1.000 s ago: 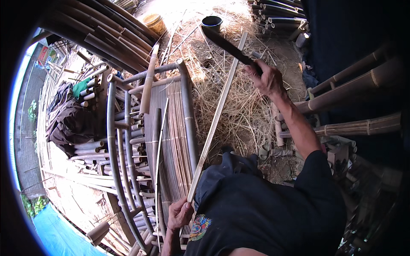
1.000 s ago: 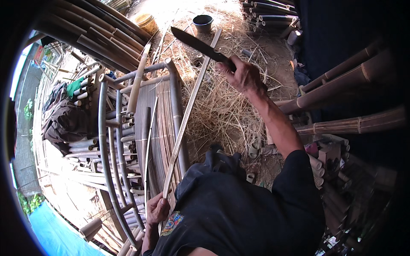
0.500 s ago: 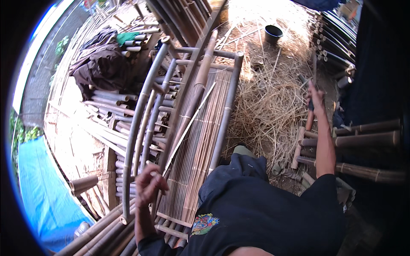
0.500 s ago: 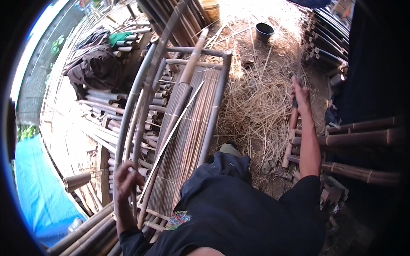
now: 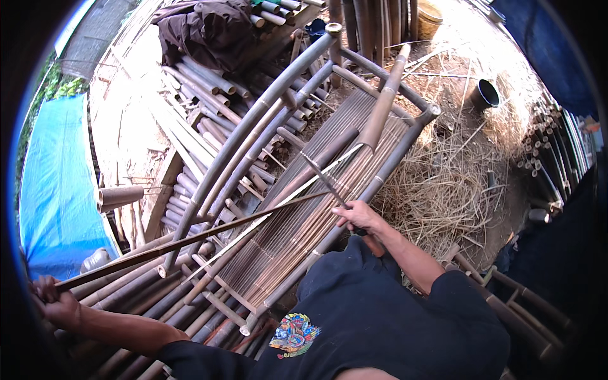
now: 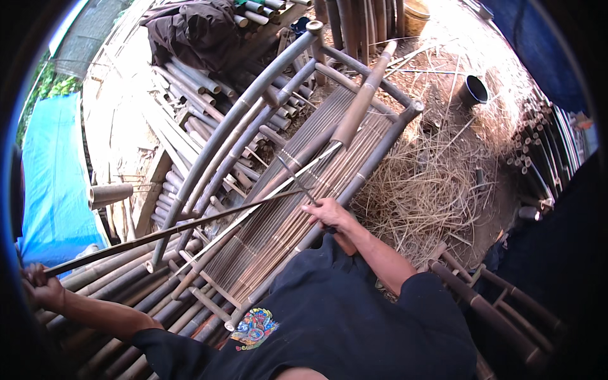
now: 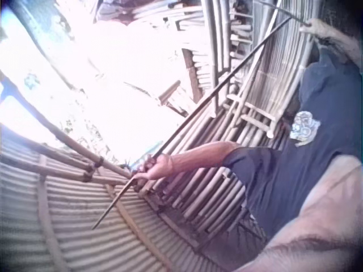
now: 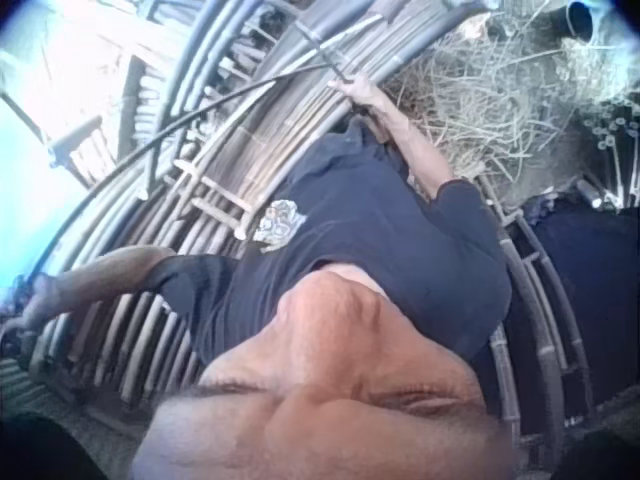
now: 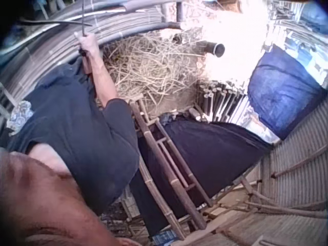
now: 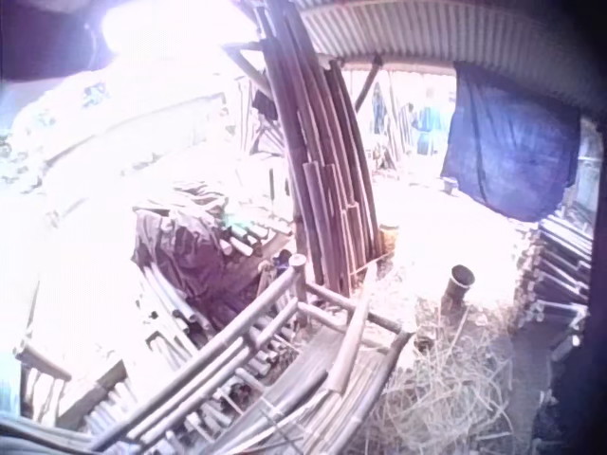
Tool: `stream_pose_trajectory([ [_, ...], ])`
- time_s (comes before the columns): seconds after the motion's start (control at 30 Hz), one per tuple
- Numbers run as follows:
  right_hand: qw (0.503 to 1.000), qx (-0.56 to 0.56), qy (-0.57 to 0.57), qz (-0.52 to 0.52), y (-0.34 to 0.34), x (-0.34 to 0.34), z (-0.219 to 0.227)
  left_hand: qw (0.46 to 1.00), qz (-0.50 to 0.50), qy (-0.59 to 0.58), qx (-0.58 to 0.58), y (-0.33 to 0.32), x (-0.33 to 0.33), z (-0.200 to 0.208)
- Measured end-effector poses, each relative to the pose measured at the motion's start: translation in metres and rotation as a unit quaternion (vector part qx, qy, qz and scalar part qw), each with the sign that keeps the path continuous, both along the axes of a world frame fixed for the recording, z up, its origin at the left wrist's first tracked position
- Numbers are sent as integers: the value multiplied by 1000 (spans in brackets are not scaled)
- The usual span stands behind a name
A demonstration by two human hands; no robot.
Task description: The person uses a large knife to split a long bamboo pole into thin strips. They repeatedly shave and refine the strips while working on a bamboo frame structure.
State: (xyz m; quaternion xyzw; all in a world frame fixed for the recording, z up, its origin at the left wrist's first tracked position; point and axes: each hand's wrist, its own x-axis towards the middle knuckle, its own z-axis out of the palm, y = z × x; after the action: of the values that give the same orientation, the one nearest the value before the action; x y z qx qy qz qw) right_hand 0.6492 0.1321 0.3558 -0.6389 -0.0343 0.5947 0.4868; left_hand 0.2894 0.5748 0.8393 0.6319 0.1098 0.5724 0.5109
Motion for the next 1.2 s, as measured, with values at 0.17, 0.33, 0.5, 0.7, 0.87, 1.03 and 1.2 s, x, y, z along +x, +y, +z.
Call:
stream_pose_trajectory([
  [0.17, 988, 39, 34, -143, 119, 15, -26, 981, 160, -72, -79, 3, -35, -102],
  [0.33, 921, -20, -7, -390, 226, 79, -71, 923, 317, -102, -191, -56, 26, -229],
  [0.5, 923, -111, -164, -328, 279, 148, -168, 870, 412, -5, -271, -94, 73, -319],
  [0.7, 903, -150, -339, -219, 295, 222, -270, 863, 347, 166, -327, -108, 95, -371],
  [0.87, 895, -184, -369, -169, 280, 250, -295, 847, 334, 184, -370, -101, 106, -410],
  [1.03, 915, -147, -330, -180, 277, 254, -305, 850, 316, 202, -371, -96, 119, -417],
  [1.2, 911, -143, -338, -186, 277, 257, -294, 856, 313, 180, -371, -88, 123, -428],
])
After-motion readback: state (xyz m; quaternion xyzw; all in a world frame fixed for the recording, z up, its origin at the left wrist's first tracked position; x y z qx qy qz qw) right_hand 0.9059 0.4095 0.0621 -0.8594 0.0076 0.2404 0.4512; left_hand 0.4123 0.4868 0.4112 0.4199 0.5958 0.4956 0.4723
